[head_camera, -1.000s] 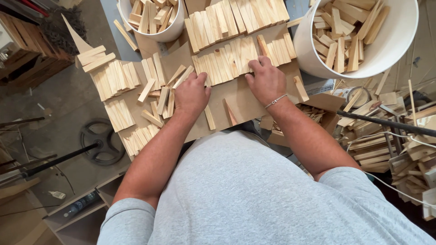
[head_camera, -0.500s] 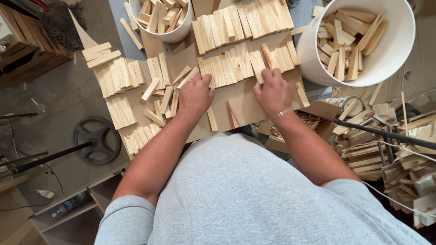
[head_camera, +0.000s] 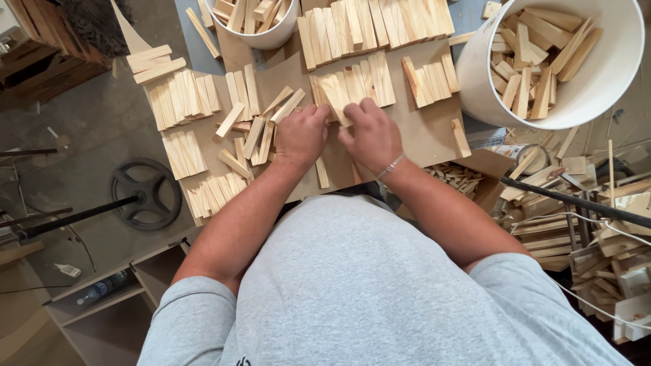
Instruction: Sorting and organizing small wooden slats on a workbench
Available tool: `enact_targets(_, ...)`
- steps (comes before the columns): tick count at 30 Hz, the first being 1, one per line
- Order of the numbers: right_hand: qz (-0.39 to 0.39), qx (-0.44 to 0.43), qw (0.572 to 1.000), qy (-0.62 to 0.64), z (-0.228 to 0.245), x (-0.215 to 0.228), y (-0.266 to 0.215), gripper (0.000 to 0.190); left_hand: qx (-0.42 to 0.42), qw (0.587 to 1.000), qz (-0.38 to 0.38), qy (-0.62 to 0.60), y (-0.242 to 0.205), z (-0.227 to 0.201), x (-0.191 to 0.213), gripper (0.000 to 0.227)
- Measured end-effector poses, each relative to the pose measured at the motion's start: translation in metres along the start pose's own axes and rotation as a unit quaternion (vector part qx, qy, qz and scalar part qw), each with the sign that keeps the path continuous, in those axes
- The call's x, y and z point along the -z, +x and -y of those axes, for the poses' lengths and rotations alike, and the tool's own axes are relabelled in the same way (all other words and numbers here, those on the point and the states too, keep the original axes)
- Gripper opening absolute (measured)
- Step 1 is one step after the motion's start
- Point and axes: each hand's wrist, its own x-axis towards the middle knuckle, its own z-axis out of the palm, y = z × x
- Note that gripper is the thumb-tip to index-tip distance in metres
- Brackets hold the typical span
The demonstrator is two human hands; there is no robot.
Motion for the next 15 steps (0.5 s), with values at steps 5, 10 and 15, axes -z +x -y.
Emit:
enact_targets(5,-0.011,0.012,0.999,-0.034,0.005,-0.013,0.013,0.029,0.003,0.999,-0.033,0.002,-0.004,0.004,0.008,0.015)
enact_targets(10,-0.024,0.03,0.998,-0.054,0.009,-0.028,0.018,0.031,0.038,0.999,0.0,-0.029,-0.011,0.006,0.034,0.021)
enact_targets(15,-0.038,0.044,0.993,-0.104,0.015,-0.033,0.024,0.03,0.084,0.993,0.041,-0.067,-0.018,0.007,0.039,0.016)
